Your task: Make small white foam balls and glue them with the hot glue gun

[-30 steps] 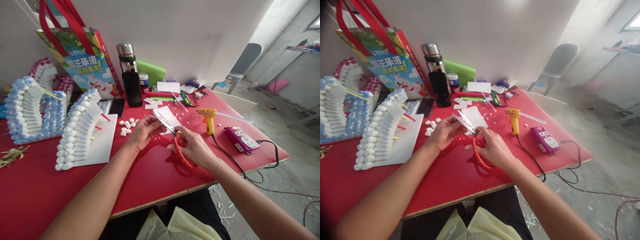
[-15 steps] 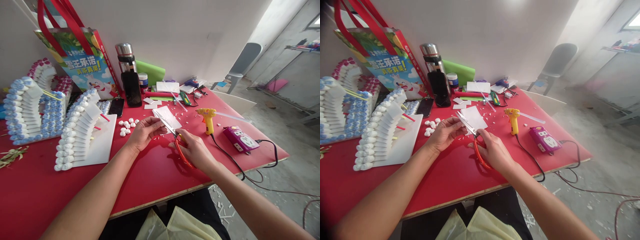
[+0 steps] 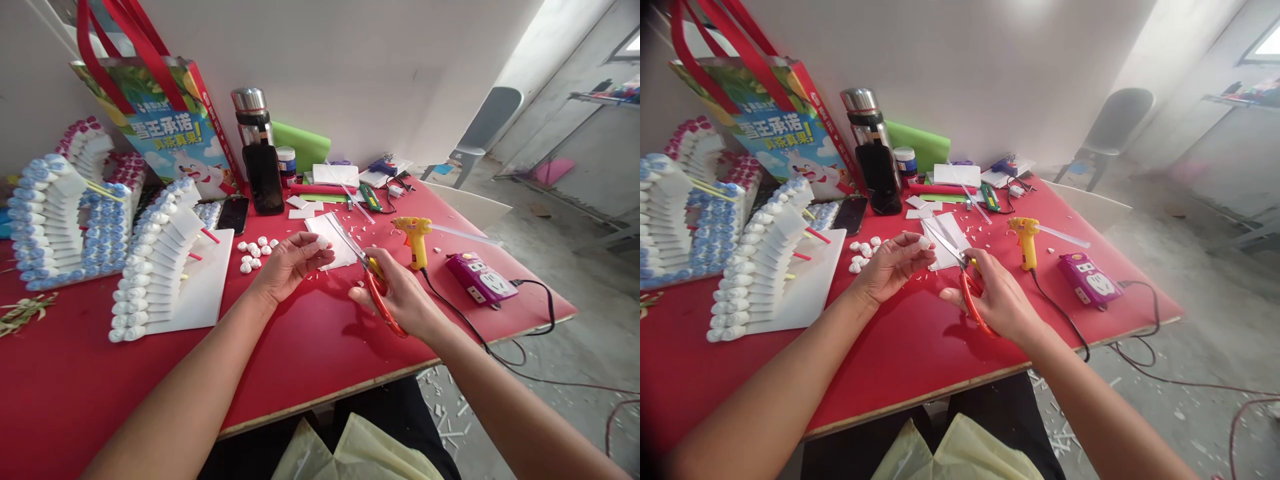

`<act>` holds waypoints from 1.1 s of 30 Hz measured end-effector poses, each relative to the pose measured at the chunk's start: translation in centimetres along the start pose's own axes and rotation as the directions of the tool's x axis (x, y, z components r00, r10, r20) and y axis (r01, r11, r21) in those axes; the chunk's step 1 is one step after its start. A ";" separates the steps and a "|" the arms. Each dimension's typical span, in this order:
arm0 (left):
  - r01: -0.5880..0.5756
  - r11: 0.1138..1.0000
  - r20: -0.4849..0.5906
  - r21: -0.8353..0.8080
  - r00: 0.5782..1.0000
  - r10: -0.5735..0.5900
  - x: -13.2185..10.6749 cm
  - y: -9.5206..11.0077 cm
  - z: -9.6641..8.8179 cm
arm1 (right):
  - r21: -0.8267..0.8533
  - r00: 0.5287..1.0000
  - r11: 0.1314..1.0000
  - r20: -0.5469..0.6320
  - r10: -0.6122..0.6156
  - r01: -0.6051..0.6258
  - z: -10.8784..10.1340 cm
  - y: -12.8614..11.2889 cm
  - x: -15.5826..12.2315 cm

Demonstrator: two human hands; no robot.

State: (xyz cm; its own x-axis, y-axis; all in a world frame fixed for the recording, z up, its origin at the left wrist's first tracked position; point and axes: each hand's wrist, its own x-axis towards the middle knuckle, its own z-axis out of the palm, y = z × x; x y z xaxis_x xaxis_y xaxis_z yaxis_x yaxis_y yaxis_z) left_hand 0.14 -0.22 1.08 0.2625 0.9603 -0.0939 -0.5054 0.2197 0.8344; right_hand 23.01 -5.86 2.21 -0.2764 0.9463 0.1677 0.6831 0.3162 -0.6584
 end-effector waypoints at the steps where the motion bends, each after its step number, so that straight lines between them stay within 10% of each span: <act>1: -0.002 1.000 0.003 -0.006 1.000 0.002 0.0 0.0 0.0 | -0.031 1.000 0.999 0.002 -0.017 0.017 0.0 0.1 0.0; 33: -0.102 0.981 0.076 0.164 0.993 0.091 0.0 -0.7 0.1 | -0.290 0.982 0.950 -0.115 -0.153 0.114 1.6 0.8 0.2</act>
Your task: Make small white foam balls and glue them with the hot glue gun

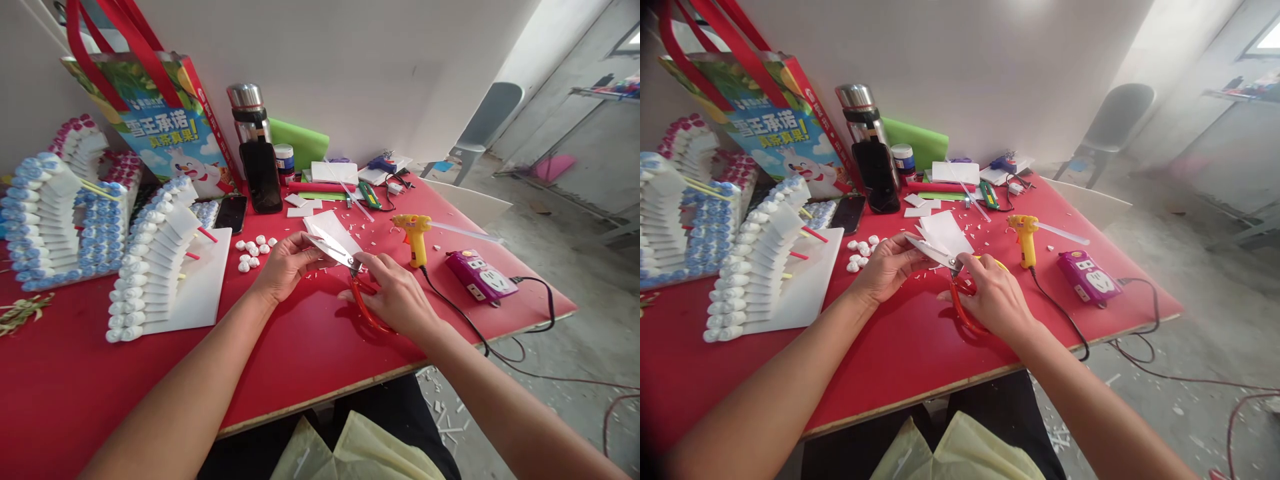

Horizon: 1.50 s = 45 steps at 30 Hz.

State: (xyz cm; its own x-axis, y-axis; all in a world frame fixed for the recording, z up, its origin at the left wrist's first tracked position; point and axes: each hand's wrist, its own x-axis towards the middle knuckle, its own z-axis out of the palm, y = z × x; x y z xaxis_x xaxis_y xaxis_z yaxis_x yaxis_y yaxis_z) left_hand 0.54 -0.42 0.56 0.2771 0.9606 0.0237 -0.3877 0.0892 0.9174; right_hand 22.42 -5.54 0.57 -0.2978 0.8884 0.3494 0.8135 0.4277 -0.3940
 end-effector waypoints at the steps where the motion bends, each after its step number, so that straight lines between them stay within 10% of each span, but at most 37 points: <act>1: 0.002 1.000 0.000 0.006 1.000 -0.002 0.0 0.0 0.0 | 0.011 1.000 1.000 -0.003 0.004 -0.004 0.1 0.1 0.0; 10: 0.021 1.000 -0.003 0.009 1.000 -0.021 -0.1 -0.1 -0.1 | 0.177 0.997 0.982 0.043 0.067 -0.073 0.1 0.2 -0.3; 16: 0.069 0.996 0.050 -0.059 0.997 -0.066 -0.1 0.1 -0.3 | 0.345 0.941 0.877 0.068 0.333 -0.335 -0.3 0.9 0.2; 27: 0.140 0.978 0.057 -0.155 0.989 -0.133 0.1 0.1 -0.7 | -0.051 0.871 0.882 0.143 0.470 -0.468 -0.9 2.2 1.5; 36: 0.137 0.975 0.134 -0.173 0.984 -0.115 0.1 0.5 -0.5 | -0.512 0.903 0.830 0.214 0.372 -0.220 -1.8 0.2 3.2; 45: 0.046 0.994 0.030 -0.101 0.999 -0.043 0.2 0.3 -0.4 | 0.247 0.993 0.969 0.116 -0.001 -0.028 -1.7 -3.4 8.0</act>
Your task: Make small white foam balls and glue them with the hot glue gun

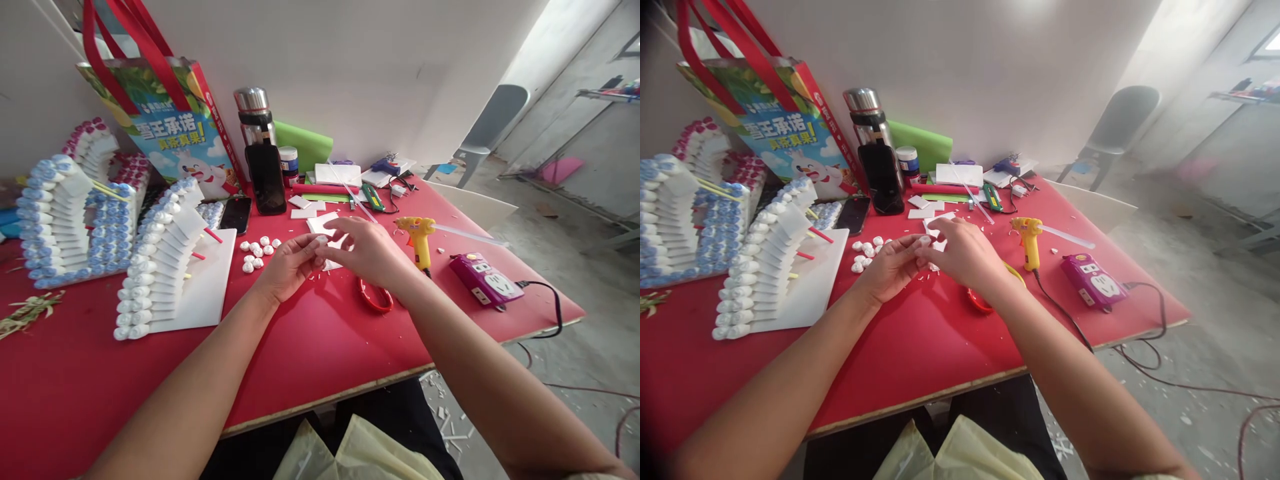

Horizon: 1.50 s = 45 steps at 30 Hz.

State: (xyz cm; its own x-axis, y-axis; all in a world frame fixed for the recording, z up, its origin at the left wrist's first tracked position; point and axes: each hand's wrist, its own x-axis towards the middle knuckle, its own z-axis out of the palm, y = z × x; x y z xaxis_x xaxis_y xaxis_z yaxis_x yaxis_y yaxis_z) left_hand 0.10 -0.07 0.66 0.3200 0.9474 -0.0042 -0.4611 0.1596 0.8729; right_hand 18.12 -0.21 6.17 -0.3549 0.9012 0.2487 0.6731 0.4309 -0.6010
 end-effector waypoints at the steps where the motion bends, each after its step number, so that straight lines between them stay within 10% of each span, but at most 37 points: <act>1: -0.027 0.999 -0.030 0.034 0.999 0.028 0.0 0.0 -0.2 | 0.044 1.000 0.999 0.013 -0.027 0.026 0.6 0.2 0.7; 7: -0.213 0.899 -0.110 0.383 0.956 0.273 0.2 -0.1 -1.0 | 0.649 0.999 0.760 0.055 0.002 -0.037 4.6 3.5 2.3; 12: -0.202 0.814 -0.093 0.545 0.950 0.297 0.1 0.1 -0.7 | 0.800 0.982 0.576 0.188 0.028 -0.170 5.3 4.2 1.7; 29: -0.197 0.733 -0.124 0.651 0.925 0.359 0.2 0.0 -0.9 | 0.745 0.986 0.646 0.130 0.101 -0.165 5.2 3.4 1.6; 40: -0.078 0.939 -0.184 0.336 0.972 0.147 0.7 -0.5 -1.3 | 0.700 0.984 0.692 0.136 0.117 -0.179 5.8 3.9 1.7; 45: -0.038 0.988 -0.168 0.152 0.984 0.063 0.8 -0.3 -1.8 | 0.784 0.972 0.578 0.143 0.185 -0.226 5.4 3.9 2.0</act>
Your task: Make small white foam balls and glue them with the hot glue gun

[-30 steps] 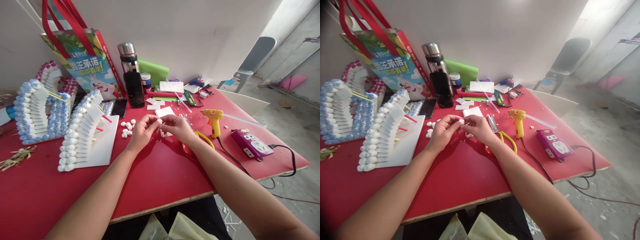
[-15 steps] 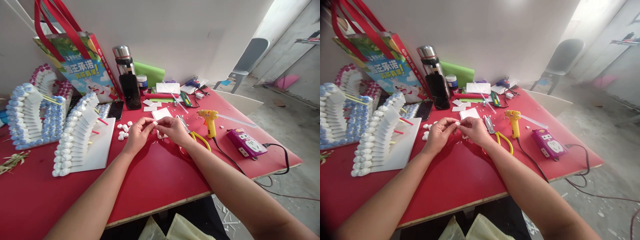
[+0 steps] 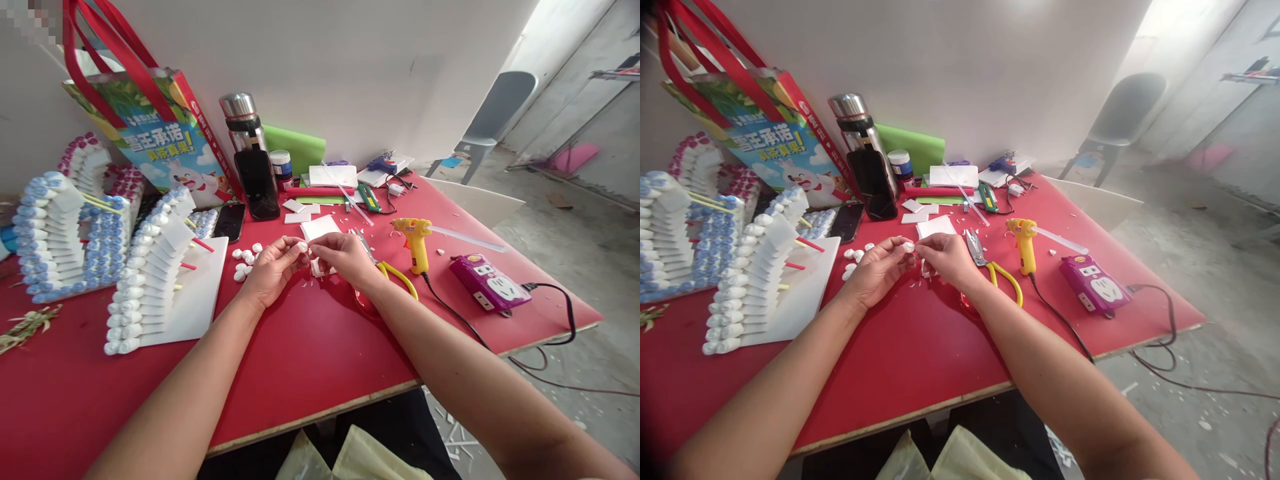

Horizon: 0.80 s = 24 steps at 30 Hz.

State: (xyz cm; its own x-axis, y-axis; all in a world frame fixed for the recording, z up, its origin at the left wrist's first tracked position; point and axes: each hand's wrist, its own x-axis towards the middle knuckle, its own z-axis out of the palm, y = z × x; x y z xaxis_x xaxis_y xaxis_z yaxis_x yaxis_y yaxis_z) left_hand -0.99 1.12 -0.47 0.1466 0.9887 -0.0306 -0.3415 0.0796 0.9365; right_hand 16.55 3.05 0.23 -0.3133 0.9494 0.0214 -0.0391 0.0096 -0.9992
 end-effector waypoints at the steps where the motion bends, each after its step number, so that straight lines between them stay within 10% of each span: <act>1: 0.017 1.000 0.010 -0.024 1.000 -0.016 0.0 0.0 0.0 | 0.041 1.000 0.999 -0.021 0.015 -0.014 -0.1 0.0 0.1; 24: -0.037 0.985 0.017 0.171 0.999 0.035 0.2 -0.3 -0.4 | 0.149 0.991 0.982 0.085 0.106 -0.118 0.1 -0.4 -0.3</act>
State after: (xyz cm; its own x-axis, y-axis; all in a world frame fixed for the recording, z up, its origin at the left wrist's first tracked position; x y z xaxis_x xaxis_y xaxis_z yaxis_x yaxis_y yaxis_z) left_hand -1.21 1.35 -0.85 0.1503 0.9886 0.0078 -0.1831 0.0200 0.9829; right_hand 16.53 2.74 0.62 -0.3955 0.9148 -0.0818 -0.1430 -0.1493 -0.9784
